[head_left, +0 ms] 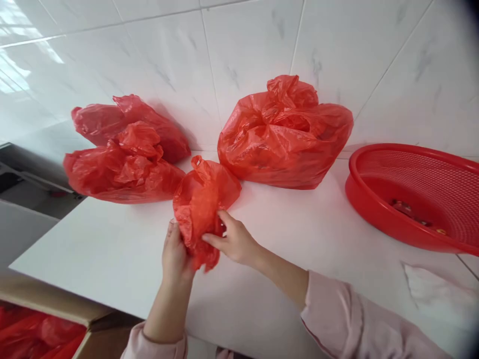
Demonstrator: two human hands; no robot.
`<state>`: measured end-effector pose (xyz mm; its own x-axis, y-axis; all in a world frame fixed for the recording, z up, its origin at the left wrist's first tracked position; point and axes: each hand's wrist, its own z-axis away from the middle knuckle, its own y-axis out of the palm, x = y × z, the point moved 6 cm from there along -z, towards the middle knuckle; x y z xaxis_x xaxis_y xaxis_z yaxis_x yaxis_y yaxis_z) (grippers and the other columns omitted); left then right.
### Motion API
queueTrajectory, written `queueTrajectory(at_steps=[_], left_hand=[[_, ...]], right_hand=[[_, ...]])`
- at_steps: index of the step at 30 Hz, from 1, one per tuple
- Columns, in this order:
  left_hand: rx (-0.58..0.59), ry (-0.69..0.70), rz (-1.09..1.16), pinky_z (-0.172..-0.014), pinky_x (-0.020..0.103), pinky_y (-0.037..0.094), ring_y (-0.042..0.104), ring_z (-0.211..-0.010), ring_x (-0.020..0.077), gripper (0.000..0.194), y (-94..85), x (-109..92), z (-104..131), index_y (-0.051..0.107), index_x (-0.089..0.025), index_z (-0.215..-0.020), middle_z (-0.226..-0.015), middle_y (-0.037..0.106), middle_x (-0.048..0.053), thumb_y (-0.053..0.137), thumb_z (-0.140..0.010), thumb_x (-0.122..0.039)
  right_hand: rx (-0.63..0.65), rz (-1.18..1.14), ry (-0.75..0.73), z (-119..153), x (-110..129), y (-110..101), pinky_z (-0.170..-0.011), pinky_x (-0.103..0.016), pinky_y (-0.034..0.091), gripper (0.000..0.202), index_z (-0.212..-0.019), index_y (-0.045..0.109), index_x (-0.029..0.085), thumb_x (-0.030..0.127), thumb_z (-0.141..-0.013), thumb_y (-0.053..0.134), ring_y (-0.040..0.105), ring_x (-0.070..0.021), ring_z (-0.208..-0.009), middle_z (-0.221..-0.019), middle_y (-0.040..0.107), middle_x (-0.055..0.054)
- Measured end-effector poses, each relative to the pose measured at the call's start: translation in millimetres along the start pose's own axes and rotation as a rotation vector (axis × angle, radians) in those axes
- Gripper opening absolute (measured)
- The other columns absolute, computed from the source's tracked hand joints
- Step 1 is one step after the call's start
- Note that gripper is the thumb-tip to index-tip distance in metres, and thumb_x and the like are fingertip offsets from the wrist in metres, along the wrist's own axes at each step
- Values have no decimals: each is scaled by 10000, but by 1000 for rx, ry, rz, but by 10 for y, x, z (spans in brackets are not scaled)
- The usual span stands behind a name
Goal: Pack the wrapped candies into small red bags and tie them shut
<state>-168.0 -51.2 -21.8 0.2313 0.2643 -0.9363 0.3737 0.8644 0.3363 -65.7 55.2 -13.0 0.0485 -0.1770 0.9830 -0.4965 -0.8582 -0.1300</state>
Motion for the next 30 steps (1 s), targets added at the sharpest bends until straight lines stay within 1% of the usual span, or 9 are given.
queueTrajectory(at_steps=[3, 7, 13, 15, 17, 19, 21, 24, 30], left_hand=[[-52, 17, 81, -653, 239, 556, 646, -694, 115, 281, 88, 137, 70, 531, -240, -823, -803, 661, -42, 722, -737, -428], [4, 13, 59, -581, 213, 501, 568, -613, 91, 320, 292, 279, 118, 486, -214, -737, -732, 591, -49, 756, -705, -383], [118, 124, -125, -559, 209, 444, 496, -587, 93, 272, 632, 337, 223, 509, -219, -783, -711, 526, -40, 642, -832, -452], [90, 228, -181, -676, 251, 490, 557, -727, 126, 223, 700, 251, 344, 526, -232, -841, -825, 564, -11, 612, -865, -436], [135, 490, -324, -902, 353, 485, 581, -971, 180, 137, 858, 80, 563, 552, -249, -902, -991, 585, 26, 598, -884, -376], [345, 835, -591, -1071, 475, 380, 507, -1209, 257, 74, 1178, -19, 865, 607, -263, -927, -1212, 548, 71, 619, -869, -307], [592, 1072, -874, -1121, 569, 300, 332, -1391, 356, 92, 1509, 80, 1101, 675, -271, -928, -1451, 393, 82, 642, -844, -252], [778, 1032, -1116, -1101, 647, 287, 152, -1457, 449, 140, 1802, 369, 1104, 726, -271, -936, -1590, 201, 40, 634, -840, -227], [1065, 639, -1191, -944, 516, 501, 506, -1272, 351, 143, 1885, 869, 1088, 669, -246, -913, -1509, 398, 105, 655, -771, -244]], right_hand=[[-87, -98, 84, 259, -74, -468, -645, -270, 429, 197, -786, 546, 183, 360, -831, 619, 528, -129, -682, -741, 574, 17], [-283, -217, 155, 655, -82, -1223, -684, -275, 458, 222, -925, 646, 180, 385, -841, 636, 589, -149, -747, -835, 654, -18], [-562, -286, 81, 1198, 16, -1910, -567, -221, 407, 227, -902, 607, 213, 422, -835, 667, 504, -107, -598, -700, 569, 33], [-659, -175, 27, 1331, 75, -2089, -570, -223, 407, 219, -925, 610, 223, 429, -855, 642, 510, -115, -616, -737, 589, 23], [-645, -46, 8, 1404, 123, -2182, -595, -233, 416, 214, -939, 628, 224, 429, -876, 619, 524, -127, -657, -776, 606, 8], [-564, 28, 20, 1434, 138, -2202, -592, -238, 403, 220, -955, 639, 224, 431, -889, 604, 499, -127, -641, -727, 571, 15], [-491, 43, 34, 1451, 131, -2200, -553, -233, 359, 233, -1001, 634, 231, 436, -895, 600, 431, -111, -574, -639, 482, 45], [-413, -3, 56, 1457, 94, -2190, -523, -223, 308, 278, -1094, 598, 250, 437, -889, 617, 363, -91, -529, -606, 402, 75], [-323, -102, 58, 1368, 17, -2034, -521, -212, 293, 313, -1102, 584, 244, 421, -857, 659, 348, -80, -538, -627, 377, 81]])
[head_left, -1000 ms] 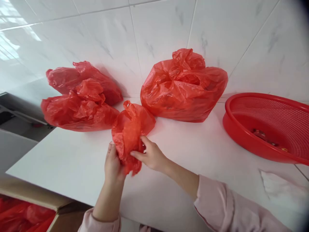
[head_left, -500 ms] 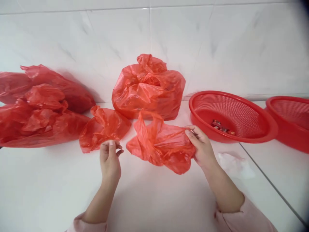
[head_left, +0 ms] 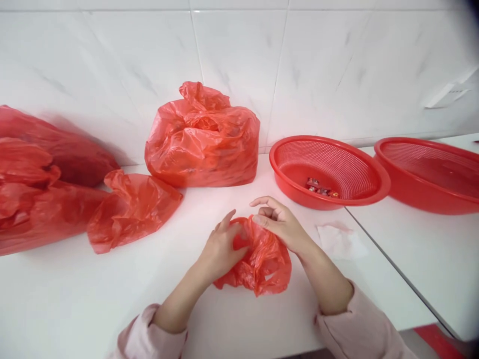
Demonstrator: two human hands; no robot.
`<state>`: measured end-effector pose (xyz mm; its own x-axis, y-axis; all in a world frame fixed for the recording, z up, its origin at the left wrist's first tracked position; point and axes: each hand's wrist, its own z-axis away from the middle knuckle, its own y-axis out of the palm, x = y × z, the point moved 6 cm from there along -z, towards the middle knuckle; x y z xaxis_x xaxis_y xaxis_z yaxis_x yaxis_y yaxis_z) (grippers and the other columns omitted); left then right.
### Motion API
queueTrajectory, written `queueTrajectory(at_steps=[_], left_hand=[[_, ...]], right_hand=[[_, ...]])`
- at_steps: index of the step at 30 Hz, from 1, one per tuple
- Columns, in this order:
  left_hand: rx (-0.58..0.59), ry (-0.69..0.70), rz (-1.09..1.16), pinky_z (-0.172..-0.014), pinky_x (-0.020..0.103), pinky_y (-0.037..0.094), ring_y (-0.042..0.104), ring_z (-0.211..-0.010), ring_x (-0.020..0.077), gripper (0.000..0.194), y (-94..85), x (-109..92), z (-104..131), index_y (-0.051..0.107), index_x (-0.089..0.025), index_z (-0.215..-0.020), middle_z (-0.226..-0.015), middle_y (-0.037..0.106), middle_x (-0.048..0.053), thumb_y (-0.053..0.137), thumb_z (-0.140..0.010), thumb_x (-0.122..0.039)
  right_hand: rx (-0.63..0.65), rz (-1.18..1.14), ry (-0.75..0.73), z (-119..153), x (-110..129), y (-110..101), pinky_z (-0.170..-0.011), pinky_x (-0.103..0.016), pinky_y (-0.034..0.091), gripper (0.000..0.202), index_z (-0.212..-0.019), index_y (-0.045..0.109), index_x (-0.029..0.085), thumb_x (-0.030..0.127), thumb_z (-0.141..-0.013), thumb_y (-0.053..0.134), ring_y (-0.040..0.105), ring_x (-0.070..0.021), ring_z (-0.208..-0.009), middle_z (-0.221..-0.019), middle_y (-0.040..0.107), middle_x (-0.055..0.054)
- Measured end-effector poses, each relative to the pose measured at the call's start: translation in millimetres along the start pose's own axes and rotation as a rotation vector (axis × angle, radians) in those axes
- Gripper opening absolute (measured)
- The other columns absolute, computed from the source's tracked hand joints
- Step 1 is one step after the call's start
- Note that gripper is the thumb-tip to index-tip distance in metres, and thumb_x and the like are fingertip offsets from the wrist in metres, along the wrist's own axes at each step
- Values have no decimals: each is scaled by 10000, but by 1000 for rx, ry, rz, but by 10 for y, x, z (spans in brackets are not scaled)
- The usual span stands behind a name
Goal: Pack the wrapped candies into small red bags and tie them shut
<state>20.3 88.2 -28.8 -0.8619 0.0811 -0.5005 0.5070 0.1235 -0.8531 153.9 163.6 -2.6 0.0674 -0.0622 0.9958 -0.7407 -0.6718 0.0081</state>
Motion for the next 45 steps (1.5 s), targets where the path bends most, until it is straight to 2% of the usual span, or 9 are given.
queueTrajectory(at_steps=[3, 7, 12, 17, 22, 28, 35, 40, 45], left_hand=[[7, -25, -44, -799, 429, 532, 618, -1051, 307, 212, 28, 42, 51, 641, -255, -863, -1303, 594, 99, 647, -679, -148], [-125, -87, -116, -692, 363, 456, 582, -739, 234, 263, -286, 258, 35, 542, -221, -636, -758, 626, 40, 471, -616, 31], [-362, -167, -93, -769, 357, 482, 598, -910, 238, 379, -697, 466, 53, 649, -216, -922, -972, 598, 72, 411, -719, -2], [-314, -103, -40, -796, 306, 510, 637, -979, 210, 529, -493, 313, 72, 649, -268, -1193, -1109, 635, 51, 420, -772, -46], [-364, -49, 89, -828, 311, 514, 625, -1022, 211, 422, -426, 175, 101, 661, -265, -1120, -1129, 631, 49, 432, -818, -78], [-133, -69, 109, -861, 355, 539, 602, -1056, 228, 399, -320, 356, 137, 670, -197, -686, -1199, 553, 71, 352, -714, 42], [-79, -226, -181, -917, 503, 526, 529, -1232, 372, 491, -358, 591, 167, 643, -126, -1168, -1524, 314, 173, 385, -774, 10], [-17, -111, -19, -950, 429, 516, 573, -1174, 282, 481, -279, 278, 151, 622, -195, -1187, -1416, 487, 99, 374, -807, -36], [-95, -138, 176, -765, 323, 548, 653, -857, 200, 171, -363, 269, 161, 594, -203, -834, -1035, 640, 65, 431, -884, -218]], right_hand=[[-10, -16, -9, 19, 21, 26, -528, -215, 318, 294, -1067, 600, 240, 414, -841, 670, 365, -83, -543, -633, 386, 74], [-325, 21, -143, 127, 205, -414, -508, -226, 326, 252, -967, 598, 254, 396, -787, 701, 375, -94, -535, -637, 421, 61], [-601, 320, -240, 277, 441, -793, -576, -268, 410, 142, -902, 641, 239, 360, -828, 658, 442, -117, -580, -635, 452, 43], [-859, 701, -581, 609, 943, -337, -872, -395, 486, 82, -939, 653, 233, 262, -879, 608, 598, -206, -939, -983, 619, -56], [-145, 905, -427, 332, 597, 400, -692, -306, 486, 116, -914, 648, 230, 224, -922, 532, 629, -182, -794, -857, 676, -41], [194, 1354, 7, 148, -214, 153, -783, -367, 477, 150, -972, 700, 183, 230, -873, 597, 645, -241, -879, -956, 690, -84], [285, 1469, 132, 416, -9, -316, -1037, -469, 410, 728, -1362, 569, 179, 279, -675, 791, 517, -360, -1232, -1337, 566, -166], [111, 1337, -114, 353, 217, 54, -884, -394, 493, 306, -1202, 658, 193, 276, -961, 490, 625, -249, -1047, -1164, 664, -112], [317, 1315, -118, 221, -70, 396, -736, -320, 483, 279, -1005, 706, 170, 80, -915, 458, 644, -219, -910, -952, 695, -91]])
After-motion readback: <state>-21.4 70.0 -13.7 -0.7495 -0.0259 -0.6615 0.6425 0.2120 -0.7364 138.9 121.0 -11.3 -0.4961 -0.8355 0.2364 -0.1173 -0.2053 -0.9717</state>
